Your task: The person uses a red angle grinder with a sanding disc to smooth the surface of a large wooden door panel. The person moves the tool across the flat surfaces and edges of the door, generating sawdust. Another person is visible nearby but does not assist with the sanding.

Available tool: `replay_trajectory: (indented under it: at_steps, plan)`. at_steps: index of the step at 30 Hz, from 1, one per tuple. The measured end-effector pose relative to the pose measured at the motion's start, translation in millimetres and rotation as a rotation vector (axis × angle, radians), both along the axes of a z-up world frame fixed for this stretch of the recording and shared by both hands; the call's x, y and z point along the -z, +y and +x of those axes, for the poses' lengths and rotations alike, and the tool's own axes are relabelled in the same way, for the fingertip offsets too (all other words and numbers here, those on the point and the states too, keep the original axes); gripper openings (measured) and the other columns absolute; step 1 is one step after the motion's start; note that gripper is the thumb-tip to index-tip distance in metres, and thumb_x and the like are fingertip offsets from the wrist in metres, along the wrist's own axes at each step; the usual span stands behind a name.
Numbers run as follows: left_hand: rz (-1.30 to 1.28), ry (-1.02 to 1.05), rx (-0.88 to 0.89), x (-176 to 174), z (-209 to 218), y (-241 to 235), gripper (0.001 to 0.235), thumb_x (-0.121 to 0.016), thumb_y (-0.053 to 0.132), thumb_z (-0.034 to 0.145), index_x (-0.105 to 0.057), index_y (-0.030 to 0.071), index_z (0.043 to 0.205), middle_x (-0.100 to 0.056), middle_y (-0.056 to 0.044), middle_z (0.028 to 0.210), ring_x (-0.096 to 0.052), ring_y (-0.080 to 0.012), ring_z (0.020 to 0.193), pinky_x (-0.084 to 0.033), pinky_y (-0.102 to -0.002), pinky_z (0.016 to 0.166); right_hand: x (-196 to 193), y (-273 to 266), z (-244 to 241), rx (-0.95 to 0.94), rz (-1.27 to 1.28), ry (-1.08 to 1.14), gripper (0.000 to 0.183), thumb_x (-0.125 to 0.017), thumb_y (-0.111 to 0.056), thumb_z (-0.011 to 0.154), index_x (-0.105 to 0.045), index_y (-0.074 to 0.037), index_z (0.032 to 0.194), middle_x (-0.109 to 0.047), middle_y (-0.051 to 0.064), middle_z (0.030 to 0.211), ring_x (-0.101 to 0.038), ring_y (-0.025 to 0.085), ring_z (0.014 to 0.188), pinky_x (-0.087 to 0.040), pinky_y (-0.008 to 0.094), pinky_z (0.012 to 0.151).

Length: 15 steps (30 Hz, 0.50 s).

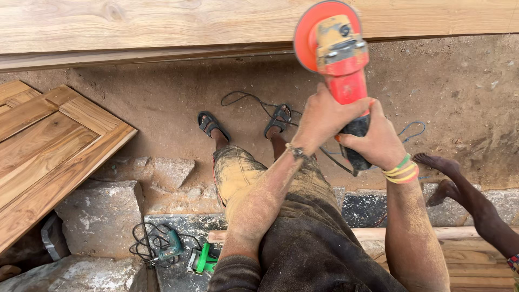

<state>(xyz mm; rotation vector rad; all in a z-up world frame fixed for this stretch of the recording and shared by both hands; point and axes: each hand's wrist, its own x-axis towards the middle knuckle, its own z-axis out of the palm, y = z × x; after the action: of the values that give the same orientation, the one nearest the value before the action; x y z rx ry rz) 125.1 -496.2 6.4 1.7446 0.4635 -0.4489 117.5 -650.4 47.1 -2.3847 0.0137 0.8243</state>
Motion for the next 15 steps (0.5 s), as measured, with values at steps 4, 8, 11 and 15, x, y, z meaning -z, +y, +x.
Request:
replay_trajectory:
  at_steps: [4, 8, 11, 15]
  plan:
    - [-0.093, -0.006, 0.070, 0, 10, -60, 0.088, -0.080, 0.059, 0.063, -0.059, -0.006, 0.120, -0.075, -0.025, 0.104, -0.077, -0.0373, 0.097, -0.062, -0.042, 0.081, 7, -63, -15, 0.133, 0.114, -0.079, 0.077, -0.083, -0.027, 0.071, -0.043, 0.002, 0.129, -0.069, 0.016, 0.101, -0.071, 0.026, 0.092, -0.056, 0.039, 0.079]
    - [-0.153, -0.025, 0.140, -1, 5, -90, 0.076, -0.078, 0.059, 0.068, -0.070, -0.003, 0.112, -0.076, -0.024, 0.106, -0.077, -0.0366, 0.100, -0.062, -0.043, 0.083, 28, -101, -40, 0.135, 0.288, -0.303, 0.070, -0.084, -0.021, 0.079, -0.044, 0.003, 0.132, -0.063, 0.020, 0.118, -0.065, 0.031, 0.107, -0.056, 0.041, 0.089]
    - [-0.152, -0.098, 0.125, -1, -1, -82, 0.072, -0.078, 0.057, 0.068, -0.070, 0.003, 0.116, -0.074, -0.022, 0.109, -0.075, -0.0367, 0.101, -0.060, -0.043, 0.084, 35, -91, -59, 0.585, 0.789, 0.024, 0.094, -0.083, -0.034, 0.084, -0.031, -0.005, 0.156, -0.067, 0.026, 0.108, -0.068, 0.035, 0.080, -0.056, 0.045, 0.063]
    - [-0.207, -0.197, -0.002, -4, -23, -34, 0.071, -0.083, 0.050, 0.070, -0.065, 0.004, 0.122, -0.074, -0.015, 0.112, -0.075, -0.0275, 0.103, -0.059, -0.039, 0.089, 32, -44, -87, 0.456, 1.240, 0.105, 0.107, -0.083, -0.055, 0.080, -0.023, -0.005, 0.153, -0.062, 0.018, 0.126, -0.072, 0.032, 0.096, -0.063, 0.047, 0.074]
